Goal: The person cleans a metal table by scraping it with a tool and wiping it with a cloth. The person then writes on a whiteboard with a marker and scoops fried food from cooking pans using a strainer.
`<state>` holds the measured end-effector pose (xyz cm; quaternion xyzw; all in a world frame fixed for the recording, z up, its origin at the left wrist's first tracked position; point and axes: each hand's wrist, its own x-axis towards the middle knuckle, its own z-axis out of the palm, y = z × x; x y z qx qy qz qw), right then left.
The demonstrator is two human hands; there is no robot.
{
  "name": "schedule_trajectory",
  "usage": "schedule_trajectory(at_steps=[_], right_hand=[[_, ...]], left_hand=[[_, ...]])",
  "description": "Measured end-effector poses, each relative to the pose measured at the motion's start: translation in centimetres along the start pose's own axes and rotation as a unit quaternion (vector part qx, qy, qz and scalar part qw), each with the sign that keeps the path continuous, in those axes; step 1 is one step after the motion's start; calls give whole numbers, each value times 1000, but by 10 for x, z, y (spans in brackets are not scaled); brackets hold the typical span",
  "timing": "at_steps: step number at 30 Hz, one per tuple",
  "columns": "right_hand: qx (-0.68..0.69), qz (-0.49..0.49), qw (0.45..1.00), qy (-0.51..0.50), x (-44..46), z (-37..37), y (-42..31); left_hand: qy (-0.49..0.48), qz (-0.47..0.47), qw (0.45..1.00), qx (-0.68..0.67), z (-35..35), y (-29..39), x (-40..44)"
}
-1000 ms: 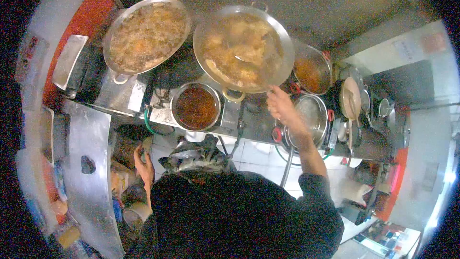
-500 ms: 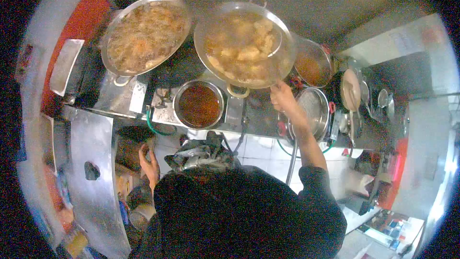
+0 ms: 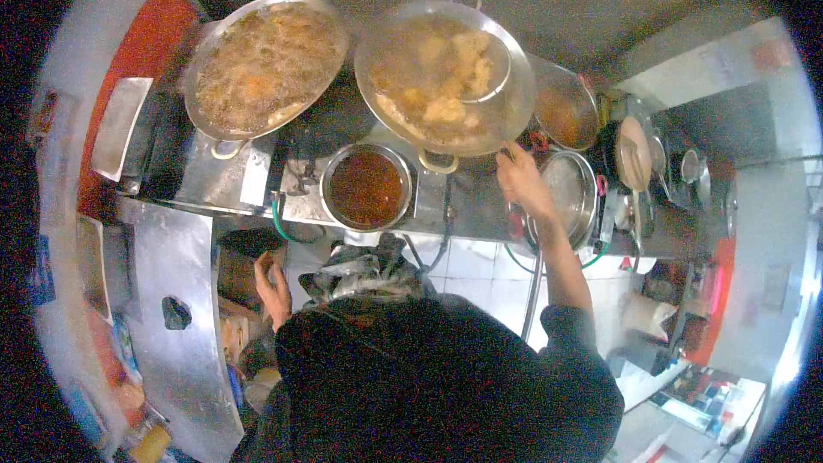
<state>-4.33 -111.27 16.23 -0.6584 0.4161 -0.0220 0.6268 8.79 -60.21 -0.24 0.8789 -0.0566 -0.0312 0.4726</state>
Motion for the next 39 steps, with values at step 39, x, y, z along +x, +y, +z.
schedule_trajectory(at_steps=[39], right_hand=[[-332,-14,938,96,-38,-71,-7]], left_hand=[[-10,11,1000,3,-3,-1,16]])
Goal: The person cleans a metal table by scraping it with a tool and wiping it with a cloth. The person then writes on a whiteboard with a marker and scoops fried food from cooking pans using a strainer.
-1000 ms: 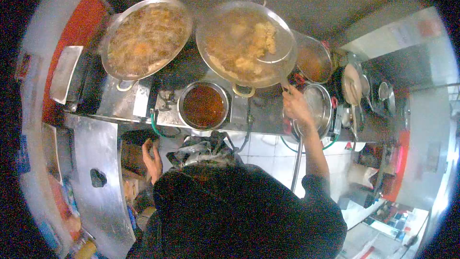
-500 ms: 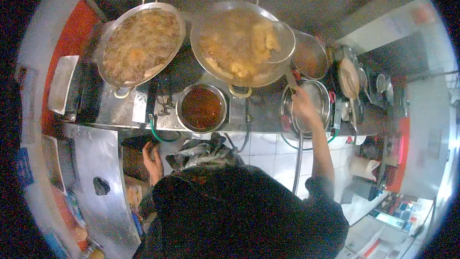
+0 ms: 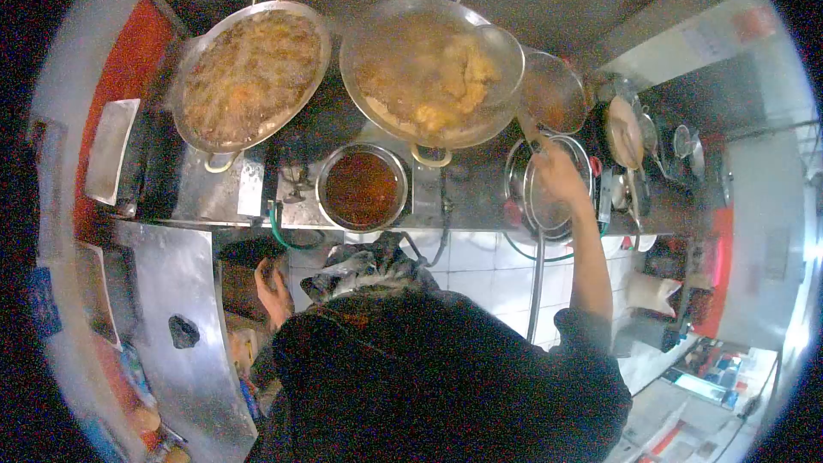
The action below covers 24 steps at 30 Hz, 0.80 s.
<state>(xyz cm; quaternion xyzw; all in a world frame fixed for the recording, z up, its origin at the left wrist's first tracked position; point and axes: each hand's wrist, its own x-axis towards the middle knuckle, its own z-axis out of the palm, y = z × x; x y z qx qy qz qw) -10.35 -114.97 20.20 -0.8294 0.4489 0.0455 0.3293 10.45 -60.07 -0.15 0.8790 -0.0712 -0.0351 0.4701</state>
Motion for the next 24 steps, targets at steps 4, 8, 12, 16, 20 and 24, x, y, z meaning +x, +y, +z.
schedule_trajectory(at_steps=[4,8,12,16,20,24], right_hand=[[-75,-43,996,27,2,-5,-12],[-131,-113,983,68,14,6,-11],[-148,-111,980,75,15,-19,-12],[-195,-97,971,96,12,-30,-20],[-214,-22,973,86,2,-42,-54],[-204,-81,969,114,12,-55,-50]], left_hand=[[23,-33,999,4,-2,4,-7],[6,-31,1000,-2,0,-17,-13],[5,-50,998,-23,-2,-4,-12],[8,-47,999,-12,-1,-6,-14],[12,-36,999,28,-7,6,-17],[3,-42,999,0,-1,0,-22]])
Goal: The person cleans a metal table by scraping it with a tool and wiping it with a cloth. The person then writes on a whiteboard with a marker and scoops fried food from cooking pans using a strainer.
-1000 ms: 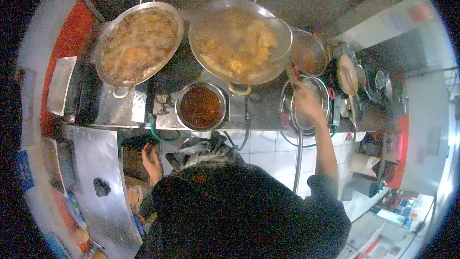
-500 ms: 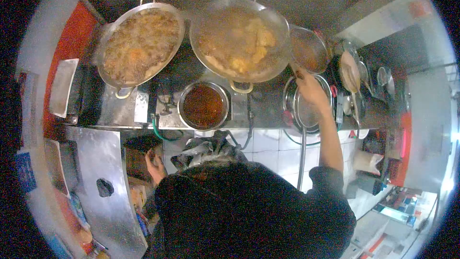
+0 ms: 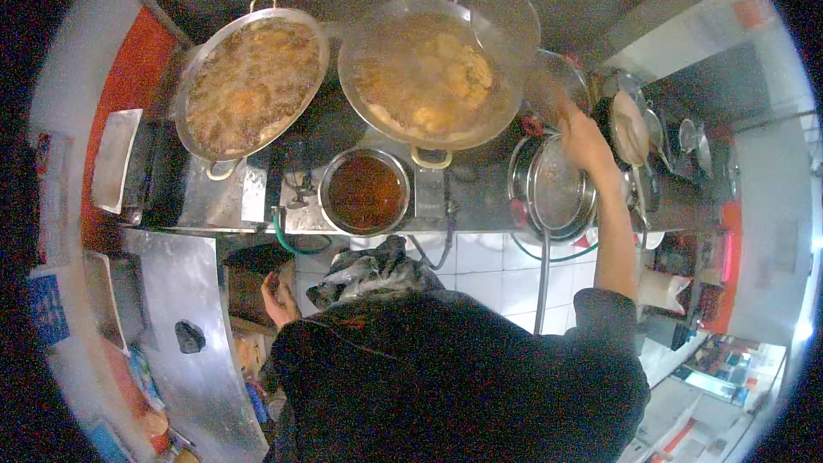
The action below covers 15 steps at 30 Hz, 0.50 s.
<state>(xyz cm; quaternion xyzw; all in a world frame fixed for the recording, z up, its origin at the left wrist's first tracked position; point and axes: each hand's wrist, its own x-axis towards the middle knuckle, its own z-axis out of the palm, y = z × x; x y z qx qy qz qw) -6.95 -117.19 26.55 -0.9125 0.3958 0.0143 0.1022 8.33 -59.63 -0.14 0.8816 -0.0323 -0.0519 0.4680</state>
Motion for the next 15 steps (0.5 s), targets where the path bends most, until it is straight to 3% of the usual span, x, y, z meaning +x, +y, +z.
schedule_trajectory(at_steps=[2,5,8,11,13,14,15], right_hand=[[-17,-35,999,25,23,18,34],[-8,-7,1000,-21,60,28,47],[-24,6,1000,-1,94,48,62],[-50,-211,974,65,109,60,94],[33,-46,987,-154,106,47,89],[72,41,962,-260,101,42,87],[132,71,945,-289,96,45,89]], left_hand=[[6,2,1000,-15,4,-5,-1],[-6,4,1000,-15,11,-1,-3],[-25,1,999,29,15,1,-2],[-10,13,999,28,17,14,-3],[-2,13,1000,24,18,25,-6],[0,12,1000,21,18,28,-8],[5,15,1000,21,20,23,-10]])
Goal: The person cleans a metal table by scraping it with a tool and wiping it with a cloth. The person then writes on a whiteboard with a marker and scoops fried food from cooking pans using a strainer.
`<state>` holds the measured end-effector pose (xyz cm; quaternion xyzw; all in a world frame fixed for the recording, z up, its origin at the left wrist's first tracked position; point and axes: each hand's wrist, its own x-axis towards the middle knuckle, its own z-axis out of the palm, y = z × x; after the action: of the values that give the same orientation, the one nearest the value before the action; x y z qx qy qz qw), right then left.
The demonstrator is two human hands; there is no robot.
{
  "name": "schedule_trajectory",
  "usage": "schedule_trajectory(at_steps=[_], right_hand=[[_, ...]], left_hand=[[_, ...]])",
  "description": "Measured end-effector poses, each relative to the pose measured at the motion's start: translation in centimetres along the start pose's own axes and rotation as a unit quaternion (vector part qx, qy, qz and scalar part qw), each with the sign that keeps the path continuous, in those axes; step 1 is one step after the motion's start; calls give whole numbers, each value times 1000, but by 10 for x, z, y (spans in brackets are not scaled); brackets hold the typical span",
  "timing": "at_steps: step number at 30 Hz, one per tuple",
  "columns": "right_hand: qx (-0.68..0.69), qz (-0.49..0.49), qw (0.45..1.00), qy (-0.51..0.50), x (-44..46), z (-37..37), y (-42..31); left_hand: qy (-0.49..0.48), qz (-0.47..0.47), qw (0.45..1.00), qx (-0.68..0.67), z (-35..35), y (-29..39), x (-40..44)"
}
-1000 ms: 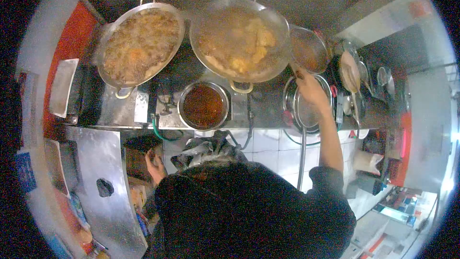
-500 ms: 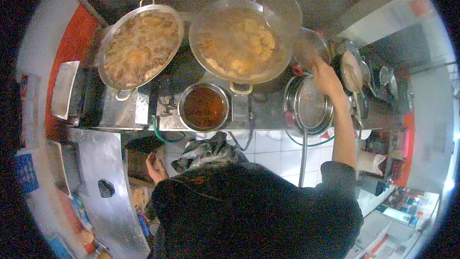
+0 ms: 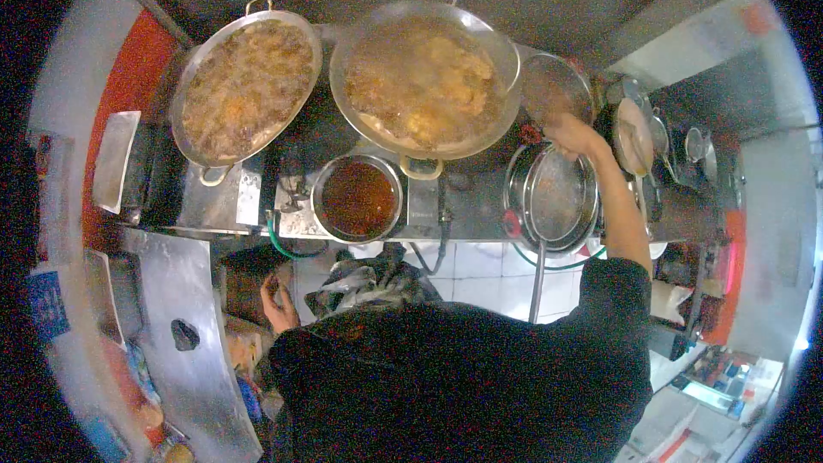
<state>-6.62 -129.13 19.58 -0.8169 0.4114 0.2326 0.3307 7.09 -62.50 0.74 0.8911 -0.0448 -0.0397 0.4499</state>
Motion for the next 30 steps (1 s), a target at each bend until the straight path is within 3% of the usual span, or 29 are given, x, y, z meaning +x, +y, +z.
schedule_trajectory(at_steps=[2,5,8,13,30], right_hand=[[128,30,989,-65,-3,16,12],[262,-2,961,-85,3,46,17],[408,-29,895,-179,12,65,20],[496,-34,841,-212,28,102,6],[622,-56,768,-142,42,156,-20]], left_hand=[[13,6,1000,1,5,-15,-8],[2,-14,999,36,6,-13,-13],[3,-11,1000,25,9,-10,-12],[11,-18,1000,14,12,-4,-13],[32,-21,999,17,3,-5,-26]])
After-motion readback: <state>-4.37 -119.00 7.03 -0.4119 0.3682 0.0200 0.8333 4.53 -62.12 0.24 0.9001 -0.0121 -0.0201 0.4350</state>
